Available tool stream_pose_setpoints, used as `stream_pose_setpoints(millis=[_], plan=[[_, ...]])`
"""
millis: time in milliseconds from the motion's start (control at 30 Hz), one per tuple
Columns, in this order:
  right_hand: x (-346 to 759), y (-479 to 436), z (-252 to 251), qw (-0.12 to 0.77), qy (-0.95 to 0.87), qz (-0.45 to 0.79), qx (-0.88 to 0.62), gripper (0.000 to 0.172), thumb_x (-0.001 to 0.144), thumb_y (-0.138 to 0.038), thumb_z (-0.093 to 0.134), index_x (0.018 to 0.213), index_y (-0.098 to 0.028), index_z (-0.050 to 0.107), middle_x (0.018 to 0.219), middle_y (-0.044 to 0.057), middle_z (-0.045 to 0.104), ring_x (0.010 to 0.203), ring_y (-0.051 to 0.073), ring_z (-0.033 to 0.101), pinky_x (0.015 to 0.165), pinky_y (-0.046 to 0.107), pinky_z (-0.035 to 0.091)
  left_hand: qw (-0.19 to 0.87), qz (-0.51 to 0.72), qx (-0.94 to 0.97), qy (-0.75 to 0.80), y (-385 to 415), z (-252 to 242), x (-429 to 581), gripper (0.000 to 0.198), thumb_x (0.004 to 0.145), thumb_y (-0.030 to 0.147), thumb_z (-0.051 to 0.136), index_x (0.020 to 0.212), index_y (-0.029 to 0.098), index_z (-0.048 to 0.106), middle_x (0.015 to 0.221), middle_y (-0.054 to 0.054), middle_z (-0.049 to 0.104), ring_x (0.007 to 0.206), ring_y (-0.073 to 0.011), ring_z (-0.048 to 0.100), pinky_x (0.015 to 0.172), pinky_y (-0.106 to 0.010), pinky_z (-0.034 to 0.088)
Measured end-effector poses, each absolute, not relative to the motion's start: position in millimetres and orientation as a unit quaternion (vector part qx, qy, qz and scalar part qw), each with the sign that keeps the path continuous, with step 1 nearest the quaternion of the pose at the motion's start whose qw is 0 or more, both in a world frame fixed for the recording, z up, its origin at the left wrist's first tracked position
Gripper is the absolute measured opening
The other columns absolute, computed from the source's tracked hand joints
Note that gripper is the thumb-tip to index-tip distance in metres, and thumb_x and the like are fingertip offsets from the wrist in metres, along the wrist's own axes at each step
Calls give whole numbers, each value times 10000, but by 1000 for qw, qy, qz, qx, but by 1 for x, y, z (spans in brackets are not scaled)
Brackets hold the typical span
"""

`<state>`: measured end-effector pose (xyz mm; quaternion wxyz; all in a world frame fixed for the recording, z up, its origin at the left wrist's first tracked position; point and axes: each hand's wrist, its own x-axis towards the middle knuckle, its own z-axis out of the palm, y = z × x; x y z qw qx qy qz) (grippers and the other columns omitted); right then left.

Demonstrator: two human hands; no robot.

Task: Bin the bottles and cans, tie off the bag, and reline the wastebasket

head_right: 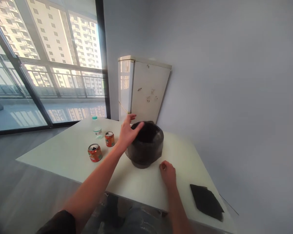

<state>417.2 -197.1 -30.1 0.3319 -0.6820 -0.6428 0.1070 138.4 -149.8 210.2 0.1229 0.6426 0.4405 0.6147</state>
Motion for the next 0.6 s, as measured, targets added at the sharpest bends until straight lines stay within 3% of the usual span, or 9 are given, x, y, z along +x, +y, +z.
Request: stream_pose_setpoints(millis=[100, 233, 300, 400, 467, 533, 600], plan=[[418, -198, -29, 324, -641, 115, -686, 287, 844, -472, 459, 740, -234, 579, 738, 43, 672, 729, 231, 614, 707, 334, 415, 33, 654, 597, 463, -151, 203, 75, 179, 994, 361, 625, 1140, 275, 571, 1154, -58, 675, 1017, -182, 674, 916, -378, 563], [417, -199, -27, 316, -638, 116, -692, 311, 823, -509, 474, 735, -233, 587, 724, 45, 671, 713, 235, 611, 690, 334, 414, -47, 657, 480, 579, -141, 184, -37, 162, 948, 338, 641, 1052, 223, 592, 1116, -87, 661, 959, -218, 650, 910, -414, 544], [417, -199, -26, 310, -635, 116, -698, 326, 802, -530, 478, 728, -235, 594, 710, 45, 670, 705, 242, 617, 674, 335, 416, -52, 626, 460, 628, -129, 172, -81, 338, 886, 372, 725, 1157, 211, 602, 1200, -124, 645, 1067, -266, 648, 999, -464, 519], [416, -198, -28, 303, -633, 121, -702, 358, 804, -561, 471, 735, -236, 607, 700, 42, 667, 689, 246, 621, 666, 342, 424, -21, 565, 509, 649, -103, 157, -114, 838, 772, 410, 854, 1475, 222, 440, 1464, -198, 531, 1347, -353, 539, 1135, -529, 433], [417, -197, -30, 303, -632, 121, -703, 371, 811, -572, 473, 739, -236, 613, 693, 40, 666, 688, 247, 624, 669, 346, 431, 0, 524, 555, 646, -84, 148, -120, 977, 720, 407, 900, 1527, 223, 381, 1563, -222, 448, 1444, -387, 455, 1170, -556, 390], [417, -195, -31, 306, -631, 117, -704, 373, 805, -574, 484, 735, -234, 620, 694, 43, 672, 687, 246, 625, 665, 344, 432, 23, 511, 572, 641, -67, 137, -119, 844, 721, 409, 904, 1421, 197, 482, 1517, -222, 500, 1404, -378, 501, 1156, -550, 401], [416, -194, -31, 310, -629, 112, -704, 377, 801, -572, 492, 744, -229, 639, 712, 48, 687, 684, 241, 624, 659, 338, 430, 44, 529, 557, 638, -55, 127, -117, 617, 773, 430, 869, 1244, 178, 561, 1319, -178, 635, 1239, -322, 618, 1099, -522, 454]])
